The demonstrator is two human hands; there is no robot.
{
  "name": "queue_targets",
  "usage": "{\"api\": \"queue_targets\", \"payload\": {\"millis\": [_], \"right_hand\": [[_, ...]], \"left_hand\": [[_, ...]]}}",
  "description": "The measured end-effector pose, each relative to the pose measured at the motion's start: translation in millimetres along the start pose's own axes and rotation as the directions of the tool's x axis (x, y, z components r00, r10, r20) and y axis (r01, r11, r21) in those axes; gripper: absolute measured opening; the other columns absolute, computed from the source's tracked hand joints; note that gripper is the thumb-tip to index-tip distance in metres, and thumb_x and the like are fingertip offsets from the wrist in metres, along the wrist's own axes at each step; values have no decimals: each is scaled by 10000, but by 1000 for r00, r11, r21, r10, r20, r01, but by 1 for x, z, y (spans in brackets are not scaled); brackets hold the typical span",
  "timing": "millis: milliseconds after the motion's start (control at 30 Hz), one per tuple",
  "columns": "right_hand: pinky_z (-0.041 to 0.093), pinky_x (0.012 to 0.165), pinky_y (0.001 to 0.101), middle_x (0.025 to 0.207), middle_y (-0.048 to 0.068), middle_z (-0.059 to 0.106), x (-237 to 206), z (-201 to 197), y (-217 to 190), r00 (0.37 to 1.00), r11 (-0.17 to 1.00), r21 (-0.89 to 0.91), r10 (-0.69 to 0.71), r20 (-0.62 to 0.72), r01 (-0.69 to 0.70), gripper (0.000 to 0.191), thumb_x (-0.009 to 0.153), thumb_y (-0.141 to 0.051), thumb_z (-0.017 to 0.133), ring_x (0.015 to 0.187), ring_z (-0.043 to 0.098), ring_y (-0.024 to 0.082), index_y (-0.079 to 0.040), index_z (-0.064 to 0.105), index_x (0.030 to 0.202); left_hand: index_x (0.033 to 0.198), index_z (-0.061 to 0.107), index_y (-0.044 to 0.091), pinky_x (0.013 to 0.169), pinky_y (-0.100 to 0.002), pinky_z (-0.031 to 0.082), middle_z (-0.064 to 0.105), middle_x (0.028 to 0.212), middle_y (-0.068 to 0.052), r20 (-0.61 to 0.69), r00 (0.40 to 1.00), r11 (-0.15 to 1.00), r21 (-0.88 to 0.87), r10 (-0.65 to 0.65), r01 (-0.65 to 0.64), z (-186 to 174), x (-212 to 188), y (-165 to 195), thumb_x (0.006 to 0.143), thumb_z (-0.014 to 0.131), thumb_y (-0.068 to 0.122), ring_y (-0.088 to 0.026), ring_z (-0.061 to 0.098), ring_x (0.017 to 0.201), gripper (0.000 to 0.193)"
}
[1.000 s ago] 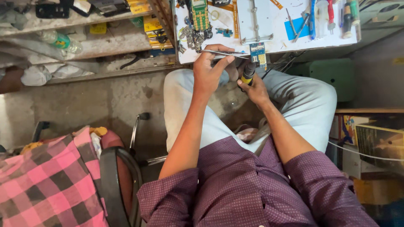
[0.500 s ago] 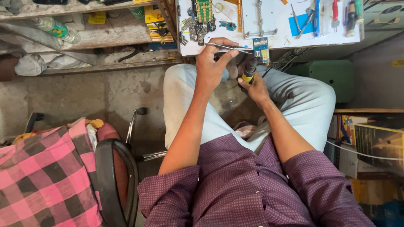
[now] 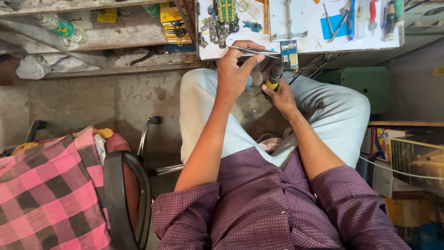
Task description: The person heats a small phone motherboard resting on their lap with a hot air gun, then uses tweezers to hold the board while squeezing flux paste from a tube onto it. They continue working on the board with the tweezers, applying paste to different spots.
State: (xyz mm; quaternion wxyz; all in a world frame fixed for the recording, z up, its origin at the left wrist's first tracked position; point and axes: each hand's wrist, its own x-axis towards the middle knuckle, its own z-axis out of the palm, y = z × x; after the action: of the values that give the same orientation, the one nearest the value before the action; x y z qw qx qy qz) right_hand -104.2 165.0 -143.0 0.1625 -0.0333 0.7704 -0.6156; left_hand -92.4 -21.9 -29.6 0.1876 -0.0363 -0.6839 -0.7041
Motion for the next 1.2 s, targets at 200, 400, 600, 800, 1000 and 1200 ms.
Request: {"api": "queue_targets", "payload": {"millis": [200, 400, 600, 800, 1000, 1200], "right_hand": [[503, 818, 287, 1001, -15, 654, 0, 0, 1, 1000, 1000, -7, -8, -3, 8, 297, 936, -143, 758, 913, 598, 98, -72, 601, 1178], [510, 816, 287, 1011, -10, 646, 1, 2, 2, 1000, 1000, -4, -29, -2, 29, 332, 923, -146, 774, 923, 595, 101, -68, 598, 1194], [518, 795, 287, 993, -14, 674, -1, 1, 0, 998, 996, -78, 31, -46, -35, 352, 906, -171, 782, 898, 618, 100, -81, 606, 1197], [510, 797, 297, 996, -4, 670, -1, 0, -2, 999, 997, -75, -22, -30, 20, 325, 927, -161, 786, 899, 612, 113, -63, 610, 1182], [507, 797, 296, 996, -13, 663, -2, 1, -6, 999, 1000, -14, 23, -27, -23, 316, 925, -156, 771, 896, 606, 103, -81, 616, 1189], [505, 806, 301, 987, -2, 655, -2, 2, -7, 999, 998, -65, 9, -38, -11, 312, 926, -148, 777, 898, 601, 110, -67, 606, 1174]], "left_hand": [[1117, 673, 12, 899, -249, 561, 766, 1064, -52, 0, 1000, 999, -26, -28, 28, 1, -1, 2, 944, 775, 44, -93, 706, 970, 204], [1119, 680, 10, 903, -253, 565, 766, 1070, -54, 7, 1000, 1000, -26, -13, 13, 1, 0, 3, 947, 774, 42, -97, 709, 972, 198], [1119, 673, 8, 894, -251, 568, 767, 1066, -57, 4, 999, 999, -37, -32, 32, 0, -1, 1, 944, 774, 33, -92, 709, 963, 204], [1137, 649, 10, 897, -254, 569, 765, 1079, -65, 15, 999, 995, -88, -34, 35, 1, 0, -3, 947, 759, 32, -95, 711, 983, 221], [1136, 653, 8, 907, -260, 574, 760, 1089, -69, 20, 1000, 994, -105, -24, 26, 1, 0, -2, 950, 762, 32, -100, 710, 1000, 216], [1130, 655, 7, 883, -254, 567, 768, 1071, -63, 16, 998, 996, -69, -62, 63, 1, -1, 0, 945, 767, 46, -98, 706, 969, 220]]}}
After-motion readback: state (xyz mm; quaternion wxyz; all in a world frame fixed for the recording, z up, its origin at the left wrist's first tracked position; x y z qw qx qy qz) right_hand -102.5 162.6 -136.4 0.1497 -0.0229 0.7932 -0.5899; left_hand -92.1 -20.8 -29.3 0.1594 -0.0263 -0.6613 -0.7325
